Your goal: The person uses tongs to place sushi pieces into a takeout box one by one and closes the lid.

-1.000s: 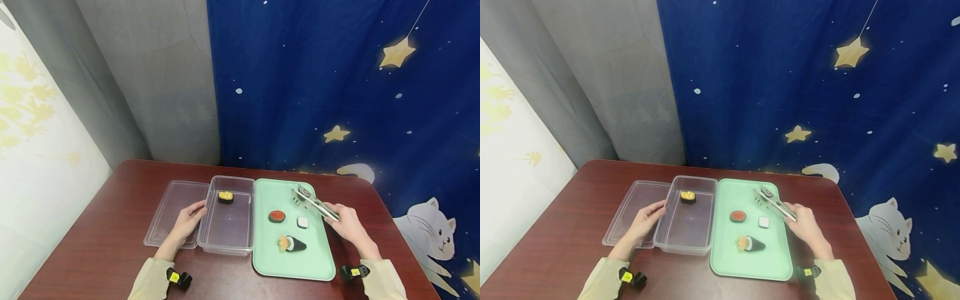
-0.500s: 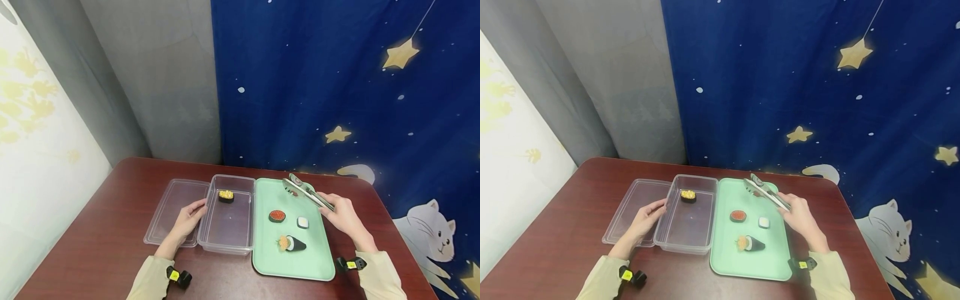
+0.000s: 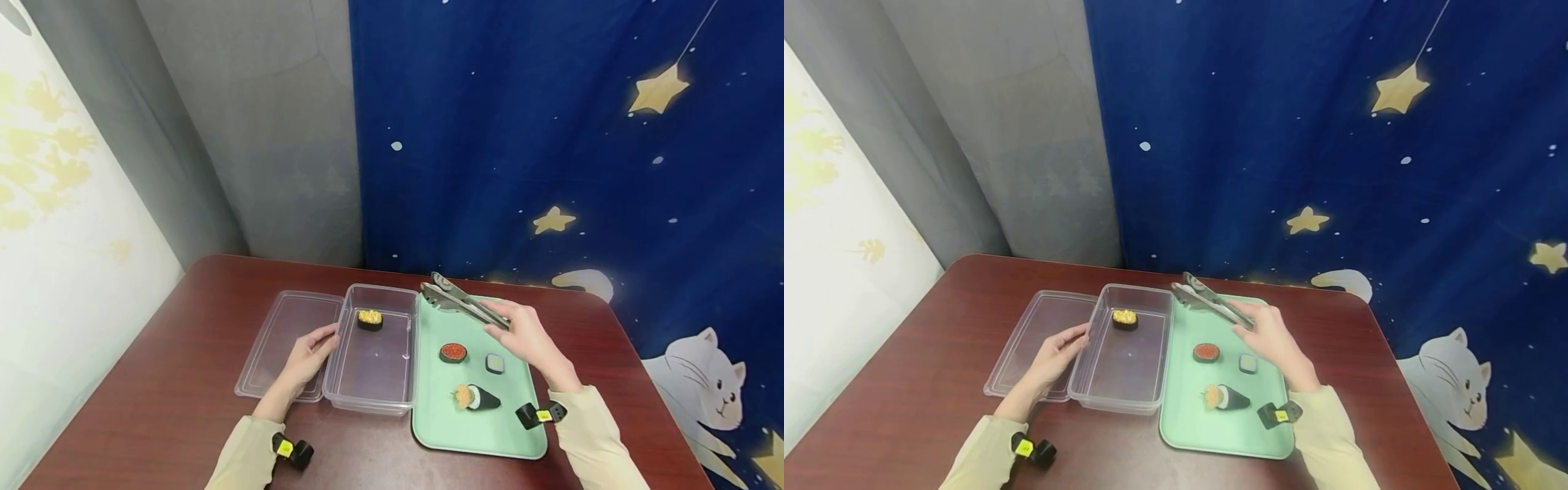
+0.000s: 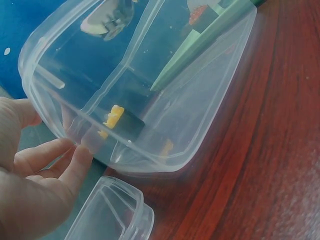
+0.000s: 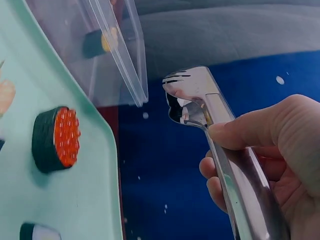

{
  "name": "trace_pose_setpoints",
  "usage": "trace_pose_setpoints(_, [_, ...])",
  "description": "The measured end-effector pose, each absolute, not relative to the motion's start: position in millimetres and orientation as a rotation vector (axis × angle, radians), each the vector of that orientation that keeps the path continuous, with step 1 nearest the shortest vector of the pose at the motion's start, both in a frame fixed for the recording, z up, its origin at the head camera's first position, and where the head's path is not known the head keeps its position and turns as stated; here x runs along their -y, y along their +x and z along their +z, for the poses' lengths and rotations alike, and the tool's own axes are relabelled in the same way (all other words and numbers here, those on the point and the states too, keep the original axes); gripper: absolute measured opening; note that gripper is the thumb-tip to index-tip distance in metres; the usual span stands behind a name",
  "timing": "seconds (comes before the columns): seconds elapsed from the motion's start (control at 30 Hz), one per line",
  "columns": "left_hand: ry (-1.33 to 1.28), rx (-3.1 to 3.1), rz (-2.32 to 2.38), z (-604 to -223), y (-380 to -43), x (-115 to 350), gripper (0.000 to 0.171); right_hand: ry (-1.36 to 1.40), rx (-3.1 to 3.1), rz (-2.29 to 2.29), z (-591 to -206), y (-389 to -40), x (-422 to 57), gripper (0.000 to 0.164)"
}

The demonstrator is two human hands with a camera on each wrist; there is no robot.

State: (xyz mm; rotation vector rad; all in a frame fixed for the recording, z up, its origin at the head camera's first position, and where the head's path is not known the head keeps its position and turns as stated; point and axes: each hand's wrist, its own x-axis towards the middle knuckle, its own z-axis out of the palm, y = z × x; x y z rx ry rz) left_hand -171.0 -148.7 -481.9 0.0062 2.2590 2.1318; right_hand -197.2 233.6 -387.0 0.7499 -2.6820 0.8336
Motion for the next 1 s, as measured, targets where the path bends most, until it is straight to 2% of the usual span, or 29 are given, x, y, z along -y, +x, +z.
trace_pose_setpoints(0.57, [0.023,-2.302,2.087,-482,-172,149,0.038,1.123,2.803,0.883,-385,-232,-182,0.043])
trace_pose_setpoints(1.0, [0.029,-2.297,2.094,-482,-172,149,0.038,1.394,2.861,0.616,-380,-257,-168,0.04])
